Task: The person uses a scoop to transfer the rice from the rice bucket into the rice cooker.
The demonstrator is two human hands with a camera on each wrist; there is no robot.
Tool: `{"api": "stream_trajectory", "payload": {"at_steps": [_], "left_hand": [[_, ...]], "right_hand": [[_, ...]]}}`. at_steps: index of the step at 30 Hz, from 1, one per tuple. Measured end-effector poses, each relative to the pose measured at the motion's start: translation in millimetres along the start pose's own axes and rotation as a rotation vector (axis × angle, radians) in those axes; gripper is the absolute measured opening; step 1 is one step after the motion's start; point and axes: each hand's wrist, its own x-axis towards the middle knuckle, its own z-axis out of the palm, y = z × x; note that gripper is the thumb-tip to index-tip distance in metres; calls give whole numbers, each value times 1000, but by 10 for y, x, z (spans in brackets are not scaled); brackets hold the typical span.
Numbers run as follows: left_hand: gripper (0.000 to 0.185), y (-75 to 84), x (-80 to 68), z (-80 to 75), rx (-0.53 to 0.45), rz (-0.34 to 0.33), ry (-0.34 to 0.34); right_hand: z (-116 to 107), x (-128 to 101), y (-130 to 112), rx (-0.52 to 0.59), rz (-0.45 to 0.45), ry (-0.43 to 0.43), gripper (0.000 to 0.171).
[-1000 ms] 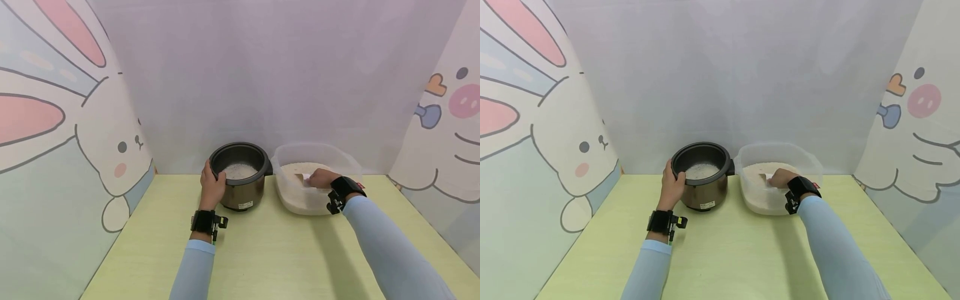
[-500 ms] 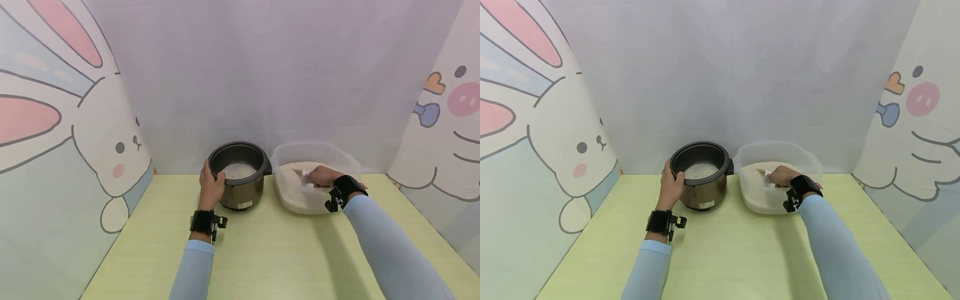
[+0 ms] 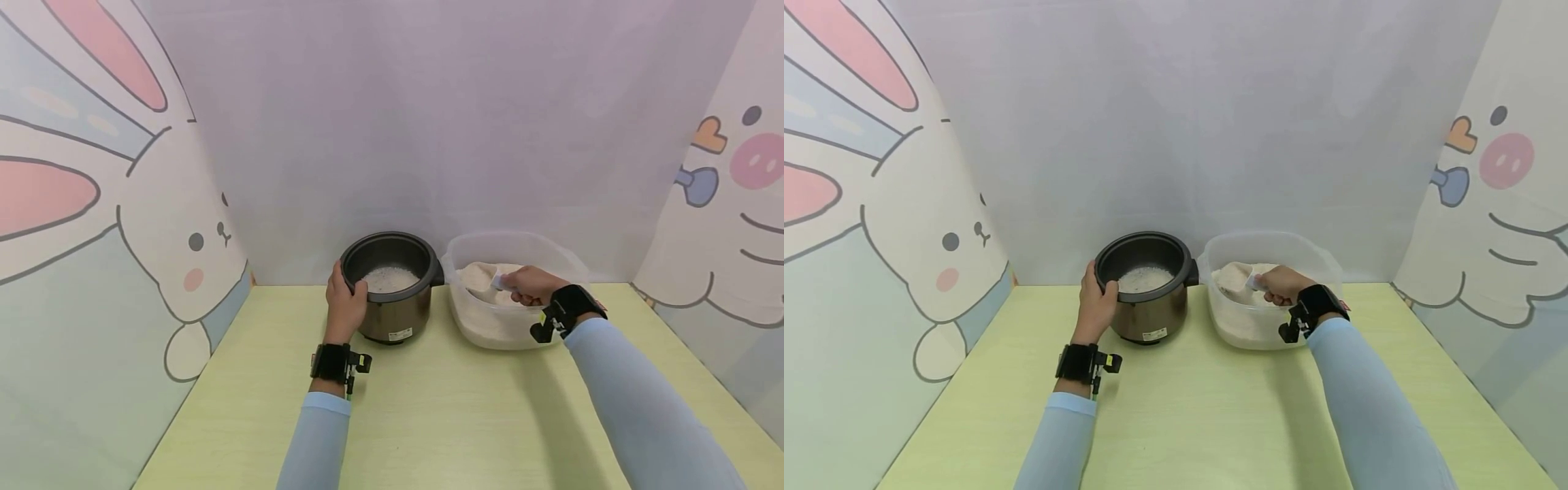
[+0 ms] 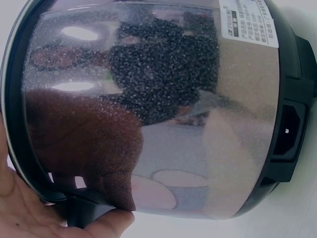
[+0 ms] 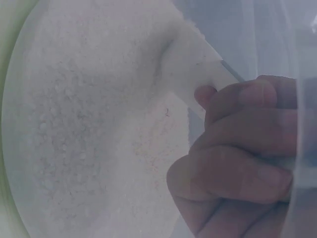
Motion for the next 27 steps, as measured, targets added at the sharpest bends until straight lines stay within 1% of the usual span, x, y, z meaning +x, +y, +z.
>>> {"api": "stream_trajectory", "payload": {"at_steps": [6,12,16,20,27], "left_hand": [[74,3,-10,-14,8,2,-2],[73,-5,-36,-12,5,10,3],[73,-5,-45,-3,11,19,2],[73,20,-57,-5,2,29,5],[72,57,-75,-27,0,15,-3]], "right_hand": [[-19,-45,-10,44,-10,20,52],[-34,-94,-15,188,-2,47,51],[-46,-121,-20,257,-10,94,51],[-52,-159,-80,287,-25,139,51],[-33,-249,-269,307,-43,192,52]]}}
